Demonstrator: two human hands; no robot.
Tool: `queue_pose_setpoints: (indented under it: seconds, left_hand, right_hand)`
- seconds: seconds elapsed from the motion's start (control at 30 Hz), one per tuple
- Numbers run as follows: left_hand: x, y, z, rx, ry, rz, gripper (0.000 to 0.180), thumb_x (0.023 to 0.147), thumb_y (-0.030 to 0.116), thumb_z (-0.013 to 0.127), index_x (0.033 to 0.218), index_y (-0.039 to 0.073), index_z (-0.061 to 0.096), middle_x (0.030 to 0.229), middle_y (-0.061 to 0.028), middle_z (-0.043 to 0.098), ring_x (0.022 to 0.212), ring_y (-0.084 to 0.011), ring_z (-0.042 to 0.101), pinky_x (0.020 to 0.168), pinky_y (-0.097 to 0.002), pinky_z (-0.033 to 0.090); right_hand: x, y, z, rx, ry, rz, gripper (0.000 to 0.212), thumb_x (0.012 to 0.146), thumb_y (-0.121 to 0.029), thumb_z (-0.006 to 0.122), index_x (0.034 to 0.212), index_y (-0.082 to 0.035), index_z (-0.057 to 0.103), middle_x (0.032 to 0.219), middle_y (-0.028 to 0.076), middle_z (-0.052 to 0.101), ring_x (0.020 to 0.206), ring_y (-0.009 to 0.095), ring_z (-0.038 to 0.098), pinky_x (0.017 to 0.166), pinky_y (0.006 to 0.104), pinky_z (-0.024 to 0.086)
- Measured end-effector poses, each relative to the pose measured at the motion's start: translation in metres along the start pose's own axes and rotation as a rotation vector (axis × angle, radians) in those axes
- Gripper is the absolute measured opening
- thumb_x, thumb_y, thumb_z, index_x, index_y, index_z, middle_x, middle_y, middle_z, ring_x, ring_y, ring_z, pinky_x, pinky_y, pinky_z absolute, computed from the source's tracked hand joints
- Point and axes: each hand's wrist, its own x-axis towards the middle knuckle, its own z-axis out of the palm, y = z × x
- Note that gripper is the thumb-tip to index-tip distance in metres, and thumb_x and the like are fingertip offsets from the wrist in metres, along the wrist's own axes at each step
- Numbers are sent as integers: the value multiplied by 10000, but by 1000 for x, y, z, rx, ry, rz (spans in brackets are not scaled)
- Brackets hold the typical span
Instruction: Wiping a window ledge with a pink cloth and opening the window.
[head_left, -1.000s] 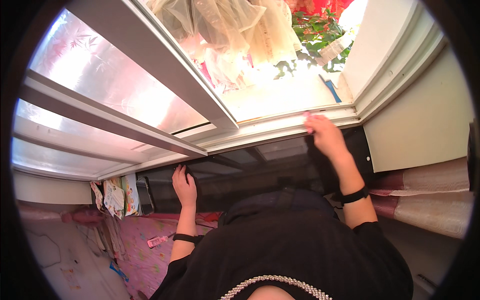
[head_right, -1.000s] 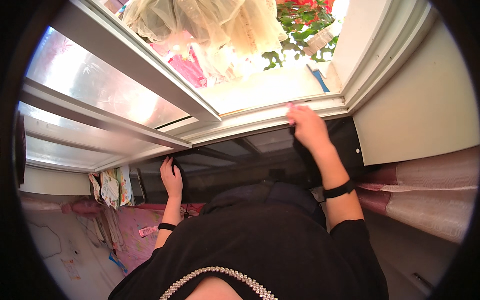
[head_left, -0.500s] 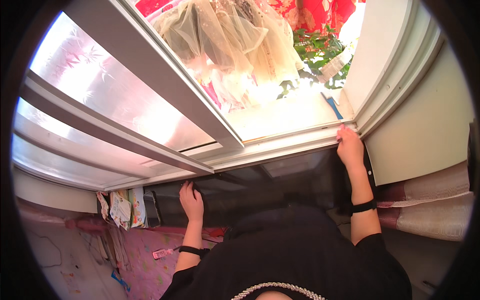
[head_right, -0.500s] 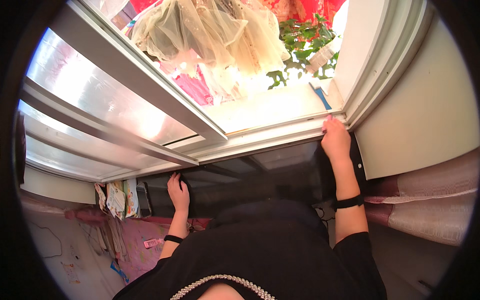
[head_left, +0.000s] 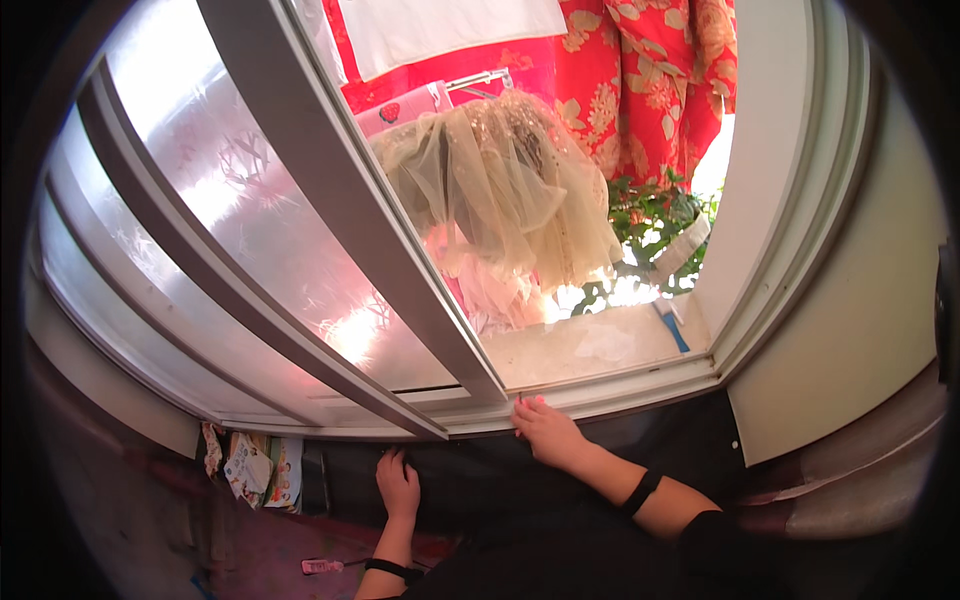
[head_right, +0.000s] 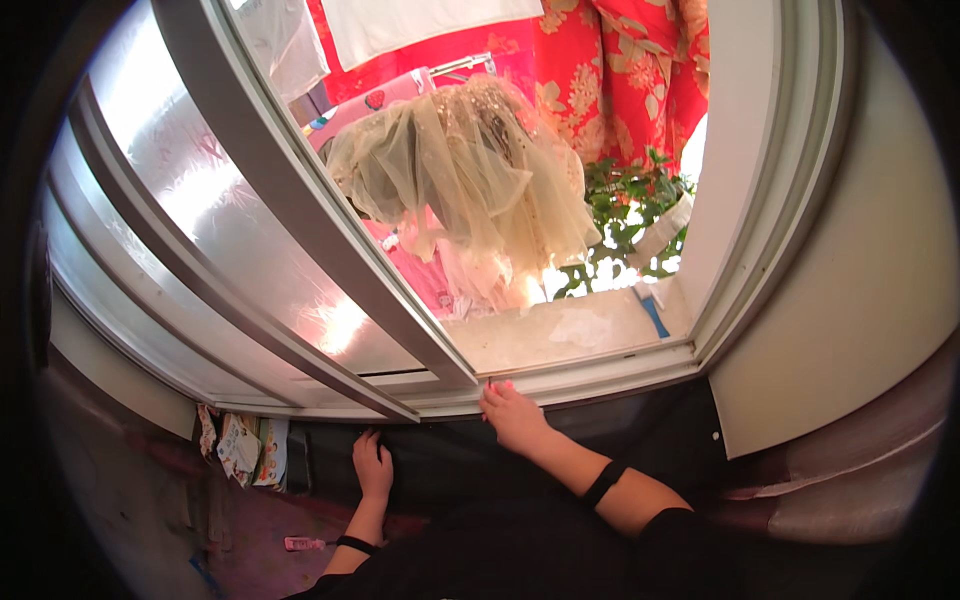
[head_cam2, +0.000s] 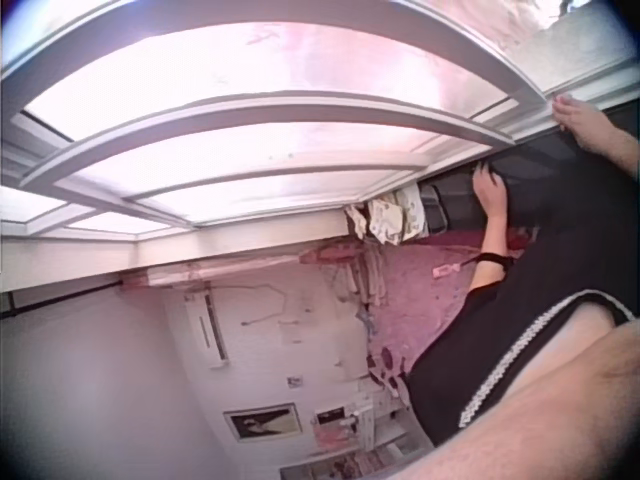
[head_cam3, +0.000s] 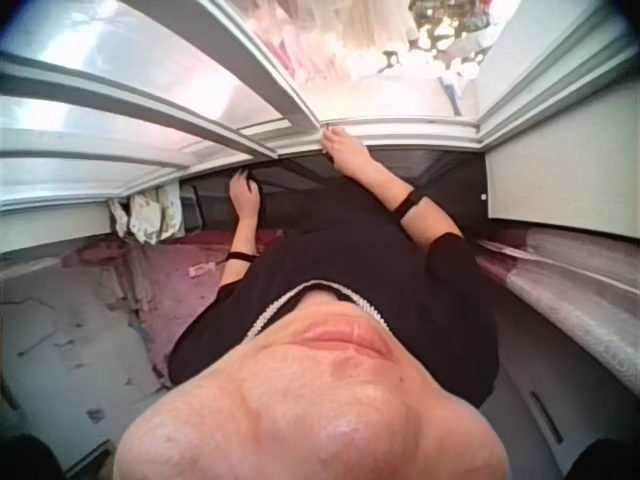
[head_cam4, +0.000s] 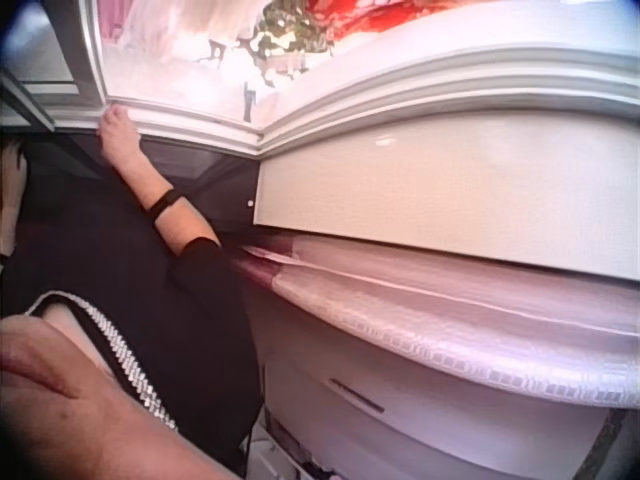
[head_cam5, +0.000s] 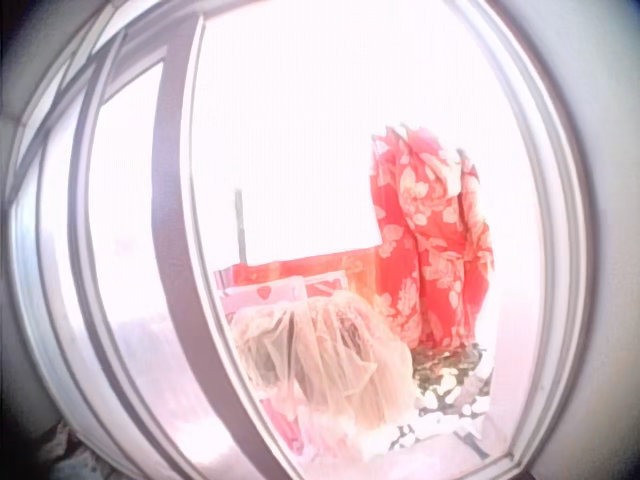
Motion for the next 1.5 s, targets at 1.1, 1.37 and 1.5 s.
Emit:
queue_pose_setpoints:
  seconds: [1.1, 1.37, 1.5]
  left_hand:
    - [5, 2, 3, -16, 5, 10, 332, 828, 45, 564, 1151, -11, 613, 1241, -190, 572, 1179, -372, 513, 1015, -462, 398]
    - [3, 4, 1, 4, 13, 2, 326, 835, 47, 553, 1150, -16, 609, 1243, -192, 572, 1183, -377, 513, 1017, -468, 396]
    - [1, 3, -2, -3, 7, 9, 325, 845, 51, 545, 1157, -19, 603, 1250, -197, 569, 1187, -382, 510, 1022, -469, 395]
  right_hand:
    - [-148, 131, -130, -125, 271, 691, 302, 806, 25, 598, 1096, -19, 671, 1195, 161, 652, 1203, 355, 554, 1077, 425, 409]
    - [-91, 78, -91, 21, 161, 359, 307, 746, 64, 560, 1036, -21, 617, 1158, 177, 638, 1156, 367, 562, 1068, 447, 412]
    - [-66, 47, -75, 79, 175, 233, 276, 760, 13, 600, 1035, -13, 597, 1147, 154, 616, 1166, 356, 534, 1055, 430, 416]
